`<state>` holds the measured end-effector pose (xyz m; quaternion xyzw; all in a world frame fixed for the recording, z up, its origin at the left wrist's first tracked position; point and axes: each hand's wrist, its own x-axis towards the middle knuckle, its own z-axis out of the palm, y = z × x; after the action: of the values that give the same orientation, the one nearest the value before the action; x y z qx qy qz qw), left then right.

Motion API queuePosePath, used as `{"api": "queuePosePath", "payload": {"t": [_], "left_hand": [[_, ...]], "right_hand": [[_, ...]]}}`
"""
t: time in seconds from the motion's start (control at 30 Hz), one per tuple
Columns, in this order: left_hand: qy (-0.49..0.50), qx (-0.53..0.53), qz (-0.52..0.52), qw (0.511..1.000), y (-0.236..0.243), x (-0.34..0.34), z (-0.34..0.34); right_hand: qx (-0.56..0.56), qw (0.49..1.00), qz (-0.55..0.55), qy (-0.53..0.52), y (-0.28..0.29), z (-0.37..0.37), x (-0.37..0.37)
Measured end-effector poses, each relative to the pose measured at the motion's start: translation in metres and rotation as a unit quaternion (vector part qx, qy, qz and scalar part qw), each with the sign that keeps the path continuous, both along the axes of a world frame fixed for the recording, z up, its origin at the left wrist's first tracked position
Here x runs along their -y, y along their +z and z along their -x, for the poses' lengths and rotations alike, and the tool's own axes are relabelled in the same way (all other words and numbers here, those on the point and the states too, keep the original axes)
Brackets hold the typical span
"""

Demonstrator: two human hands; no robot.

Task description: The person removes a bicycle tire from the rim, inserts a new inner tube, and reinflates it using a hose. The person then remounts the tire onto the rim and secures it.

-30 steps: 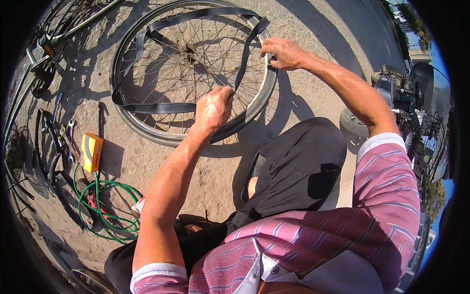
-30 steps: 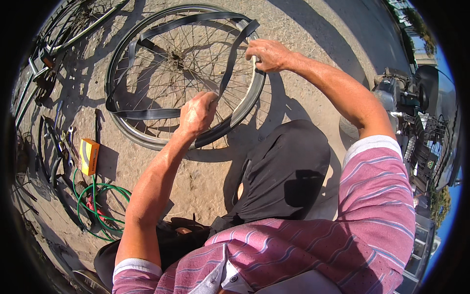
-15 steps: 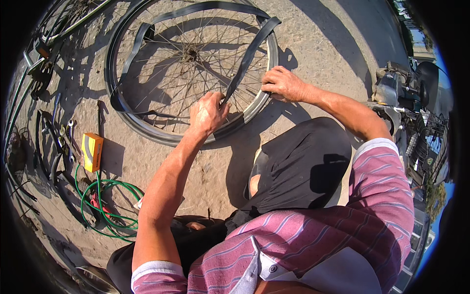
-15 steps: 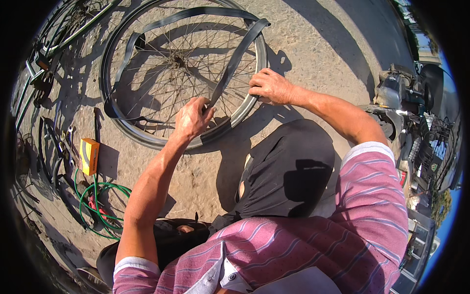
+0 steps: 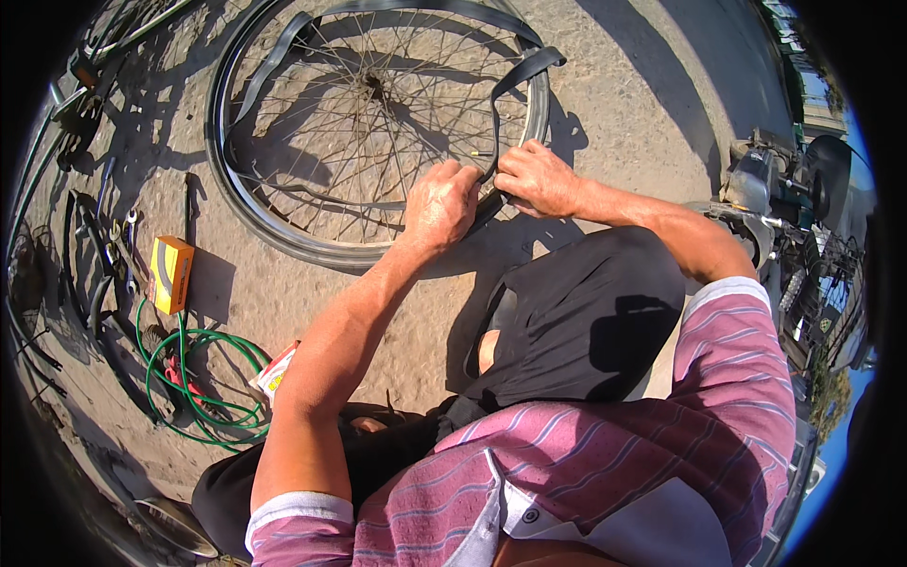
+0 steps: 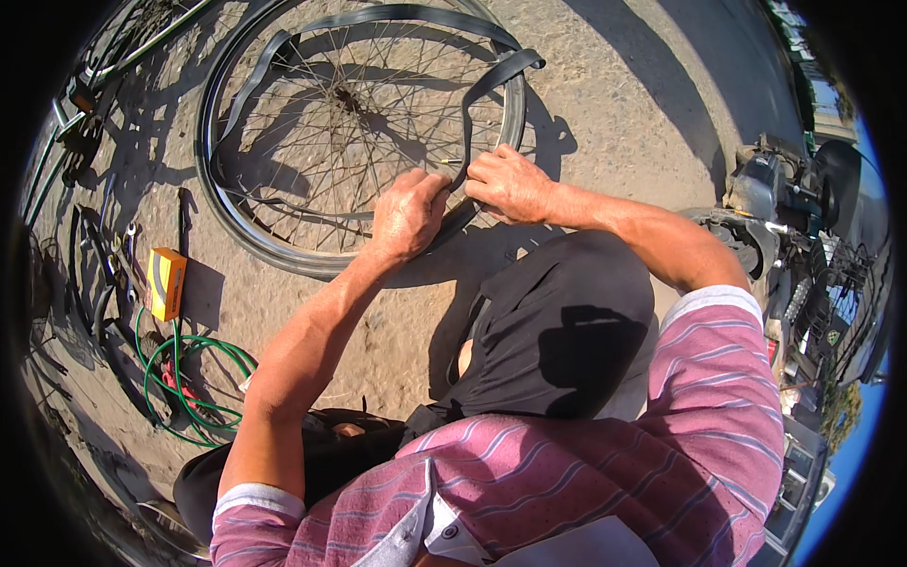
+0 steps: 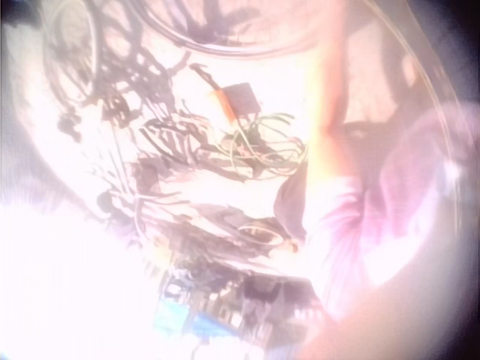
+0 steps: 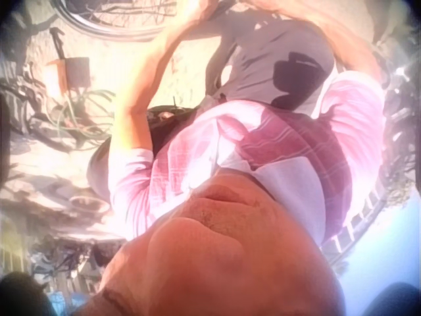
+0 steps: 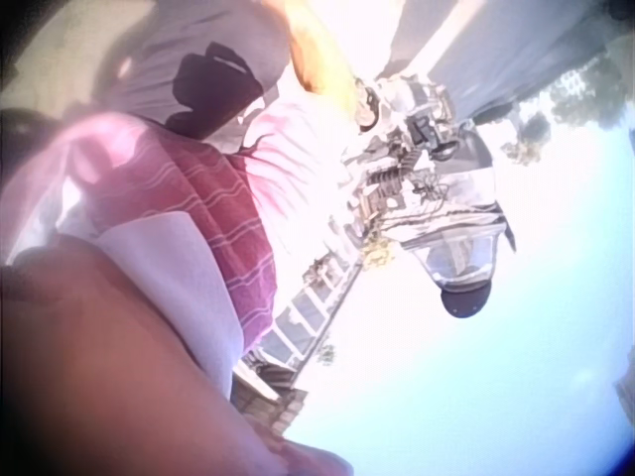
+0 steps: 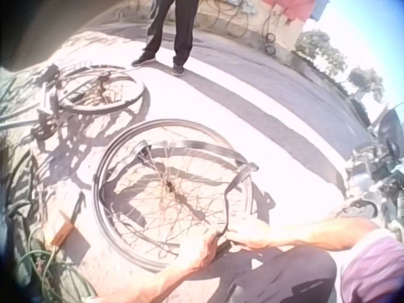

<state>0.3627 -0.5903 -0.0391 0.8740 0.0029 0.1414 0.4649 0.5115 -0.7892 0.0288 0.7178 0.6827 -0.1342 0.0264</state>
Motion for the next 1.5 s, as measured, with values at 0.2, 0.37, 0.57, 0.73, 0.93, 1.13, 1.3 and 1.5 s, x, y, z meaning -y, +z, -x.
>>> {"api": "queuePosePath", "payload": {"t": [0.2, 0.37, 0.57, 0.73, 0.93, 1.13, 1.3, 1.5], "left_hand": [[-0.008, -0.016, -0.022, 1.000, -0.021, 0.013, 0.007], [-0.063, -0.012, -0.049, 0.997, -0.022, 0.009, 0.015], [-0.086, -0.047, -0.076, 0.992, -0.010, 0.005, 0.021], [-0.054, -0.054, -0.109, 0.991, -0.006, 0.021, 0.027], [-0.036, -0.128, -0.078, 0.988, -0.007, 0.030, 0.025], [-0.066, -0.214, -0.058, 0.973, -0.008, 0.029, 0.020], [-0.093, -0.248, -0.078, 0.961, -0.007, 0.025, 0.015], [-0.121, -0.304, -0.097, 0.940, -0.003, 0.026, 0.011]], "right_hand": [[-0.022, 1.000, 0.001, -0.011, 0.007, 0.010, -0.007], [-0.031, 0.999, -0.011, -0.043, 0.006, 0.012, -0.004], [0.013, 0.997, -0.028, -0.065, 0.006, 0.018, -0.005], [0.026, 0.997, 0.007, -0.071, 0.008, 0.017, -0.009], [0.020, 0.998, 0.035, -0.046, 0.010, 0.006, -0.016], [0.042, 0.998, 0.047, -0.002, -0.004, -0.004, -0.008], [0.003, 0.999, 0.032, 0.006, -0.006, -0.006, -0.011], [0.009, 0.992, 0.123, -0.005, -0.013, -0.001, -0.019]]}}
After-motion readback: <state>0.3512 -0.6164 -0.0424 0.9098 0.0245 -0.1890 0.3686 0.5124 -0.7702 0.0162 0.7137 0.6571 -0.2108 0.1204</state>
